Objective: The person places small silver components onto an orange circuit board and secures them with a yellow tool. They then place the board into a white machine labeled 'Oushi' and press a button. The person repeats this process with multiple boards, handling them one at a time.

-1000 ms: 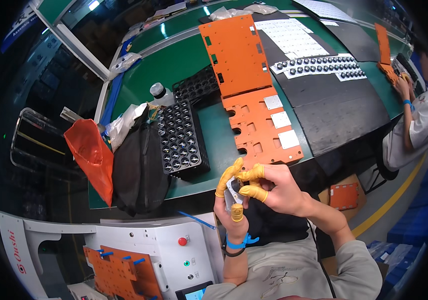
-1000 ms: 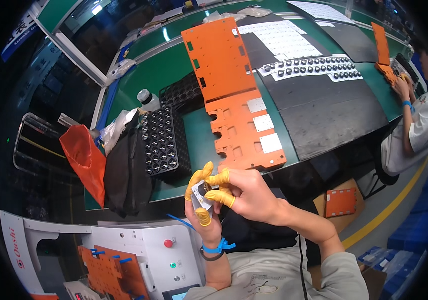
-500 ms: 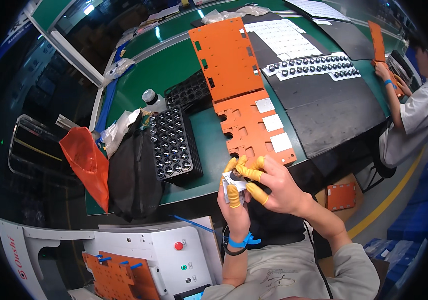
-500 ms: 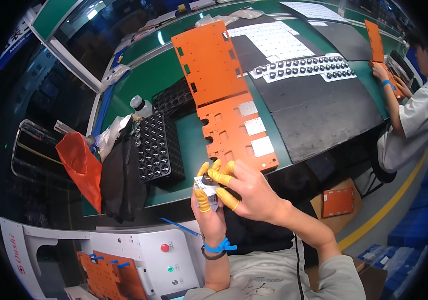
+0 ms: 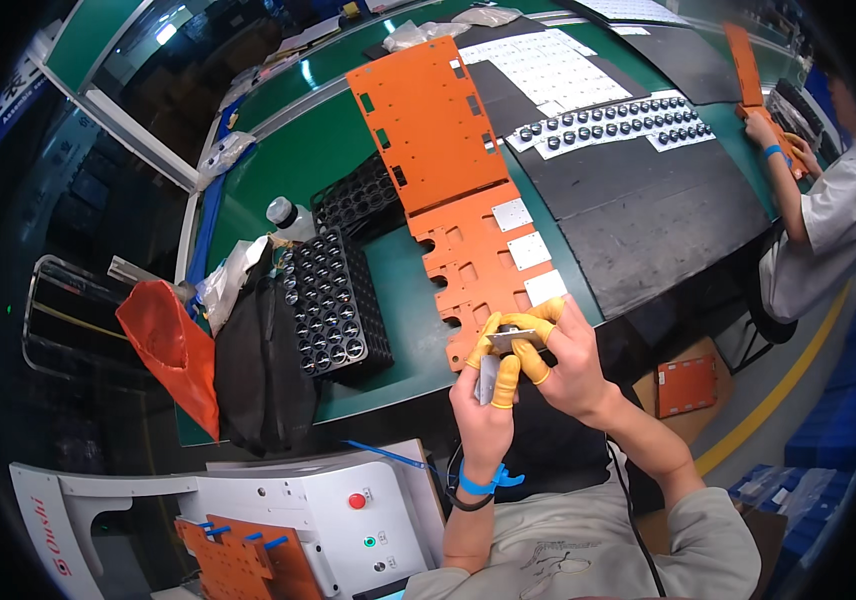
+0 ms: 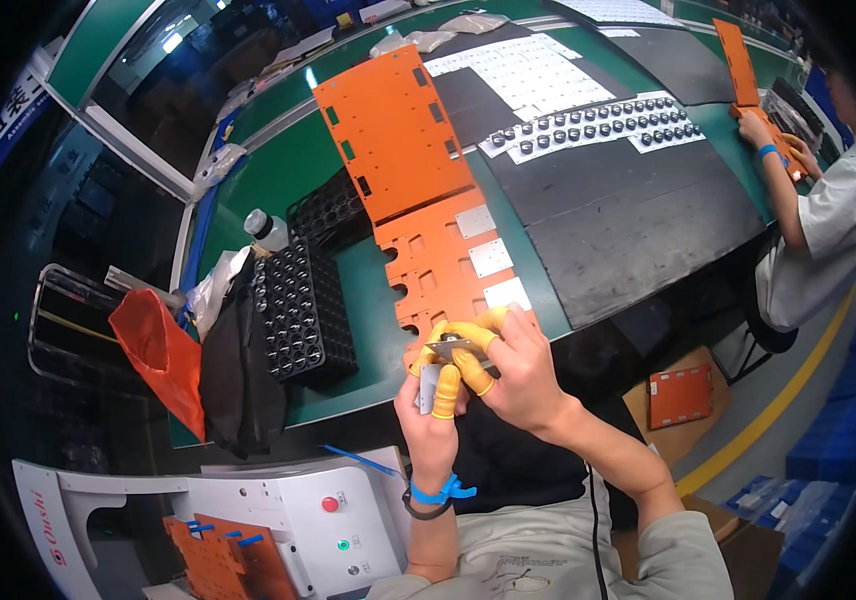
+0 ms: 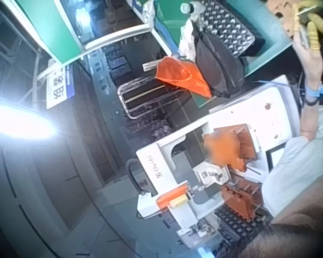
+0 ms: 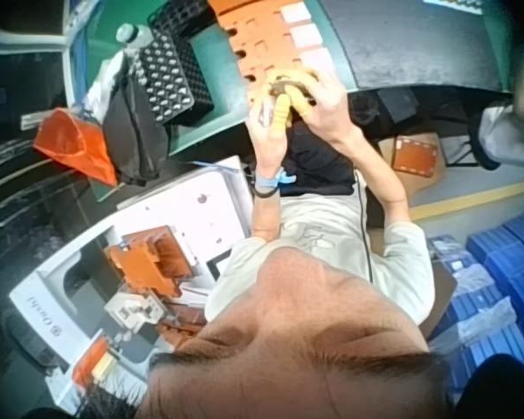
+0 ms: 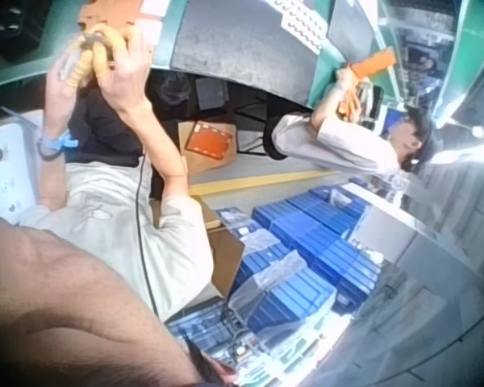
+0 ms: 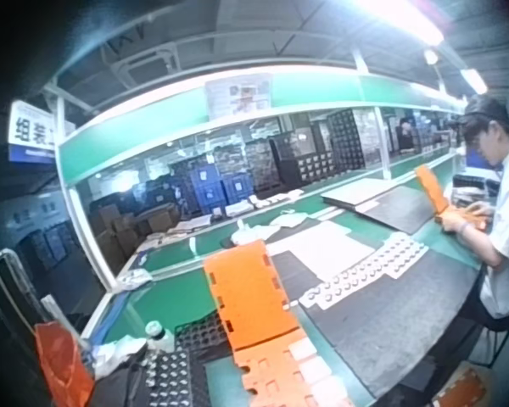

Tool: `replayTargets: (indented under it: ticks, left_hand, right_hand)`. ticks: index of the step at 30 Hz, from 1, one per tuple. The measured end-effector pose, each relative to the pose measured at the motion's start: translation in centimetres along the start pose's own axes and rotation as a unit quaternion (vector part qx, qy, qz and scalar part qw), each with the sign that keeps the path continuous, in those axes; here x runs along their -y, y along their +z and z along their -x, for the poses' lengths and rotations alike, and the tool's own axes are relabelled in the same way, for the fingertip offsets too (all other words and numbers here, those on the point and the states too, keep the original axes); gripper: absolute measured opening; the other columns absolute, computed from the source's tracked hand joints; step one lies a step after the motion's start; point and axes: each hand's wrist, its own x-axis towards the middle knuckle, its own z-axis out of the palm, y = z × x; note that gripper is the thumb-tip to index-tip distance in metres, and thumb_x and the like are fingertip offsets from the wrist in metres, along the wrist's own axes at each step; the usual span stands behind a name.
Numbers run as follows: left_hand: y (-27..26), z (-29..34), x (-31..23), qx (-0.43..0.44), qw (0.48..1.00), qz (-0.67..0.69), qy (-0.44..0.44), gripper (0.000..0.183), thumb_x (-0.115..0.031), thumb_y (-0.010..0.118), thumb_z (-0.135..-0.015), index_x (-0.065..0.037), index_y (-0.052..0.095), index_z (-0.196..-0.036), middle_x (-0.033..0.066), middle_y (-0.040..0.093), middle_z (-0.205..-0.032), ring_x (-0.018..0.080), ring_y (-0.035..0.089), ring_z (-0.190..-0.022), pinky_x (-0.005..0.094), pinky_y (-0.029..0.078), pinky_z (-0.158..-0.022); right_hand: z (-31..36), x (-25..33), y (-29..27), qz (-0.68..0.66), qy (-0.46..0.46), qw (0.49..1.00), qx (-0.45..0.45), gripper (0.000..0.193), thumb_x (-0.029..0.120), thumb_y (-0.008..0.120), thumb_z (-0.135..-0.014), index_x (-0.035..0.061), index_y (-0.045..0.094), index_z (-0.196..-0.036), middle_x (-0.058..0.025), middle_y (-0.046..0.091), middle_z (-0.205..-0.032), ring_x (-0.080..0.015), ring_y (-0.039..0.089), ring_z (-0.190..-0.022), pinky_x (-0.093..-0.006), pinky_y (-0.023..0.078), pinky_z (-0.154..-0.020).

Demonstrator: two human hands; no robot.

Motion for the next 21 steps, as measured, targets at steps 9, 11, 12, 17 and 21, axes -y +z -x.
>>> replayTargets:
  ticks: [9, 11, 12, 17, 21]
  left_hand:
    - [0.3, -1.3, -0.4, -0.017, 0.988, -0.142, 0.062, 0.028, -0.013, 0.071, -0.094, 0.004, 0.066, -0.117, 0.0034, 0.066, -0.102, 0.0102, 0.06, -0.09, 0.0255, 0.049, -0.08]
    - [0.2, -1.1, -0.3, -0.008, 0.99, -0.135, 0.049, 0.028, -0.013, 0.071, -0.094, 0.004, 0.066, -0.116, 0.0037, 0.067, -0.1, 0.0099, 0.06, -0.09, 0.025, 0.049, -0.08]
    - [0.2, -1.0, -0.6, -0.008, 0.988, -0.146, 0.053, 0.026, -0.013, 0.072, -0.093, 0.003, 0.066, -0.114, 0.004, 0.068, -0.1, 0.0098, 0.06, -0.09, 0.0244, 0.049, -0.081]
    - [-0.3, -1.3, -0.7, -0.002, 0.982, -0.183, 0.052, 0.022, -0.013, 0.071, -0.094, 0.003, 0.066, -0.109, 0.0036, 0.067, -0.098, 0.0097, 0.06, -0.088, 0.0234, 0.048, -0.079]
    - [-1.5, -2.7, -1.7, -0.095, 0.95, -0.244, 0.171, 0.02, -0.014, 0.07, -0.095, 0.003, 0.066, -0.105, 0.002, 0.065, -0.092, 0.0086, 0.056, -0.083, 0.0238, 0.047, -0.074]
  right_hand:
    - [0.4, -1.1, -1.9, -0.101, 0.05, 0.993, 0.036, 0.03, 0.012, 0.076, -0.08, 0.0022, 0.074, -0.108, -0.0122, 0.06, -0.086, -0.0263, 0.056, -0.077, -0.0351, 0.046, -0.065]
    - [0.7, -1.5, -2.0, -0.111, 0.053, 0.991, 0.046, 0.032, 0.013, 0.076, -0.08, 0.0035, 0.074, -0.111, -0.0119, 0.059, -0.086, -0.0255, 0.056, -0.077, -0.0344, 0.045, -0.065]
    - [0.9, -1.6, -2.0, -0.117, 0.055, 0.99, 0.051, 0.033, 0.014, 0.076, -0.081, 0.0042, 0.074, -0.112, -0.0117, 0.059, -0.086, -0.0251, 0.056, -0.077, -0.034, 0.045, -0.065]
    - [1.0, -1.9, -2.0, -0.14, 0.068, 0.984, 0.082, 0.034, 0.014, 0.075, -0.083, 0.0048, 0.073, -0.116, -0.011, 0.058, -0.089, -0.0237, 0.056, -0.078, -0.0331, 0.046, -0.067]
    - [0.7, -1.5, -2.3, -0.181, 0.152, 0.97, 0.052, 0.037, 0.012, 0.073, -0.087, 0.0056, 0.069, -0.123, -0.0089, 0.057, -0.094, -0.0194, 0.056, -0.078, -0.0304, 0.047, -0.068]
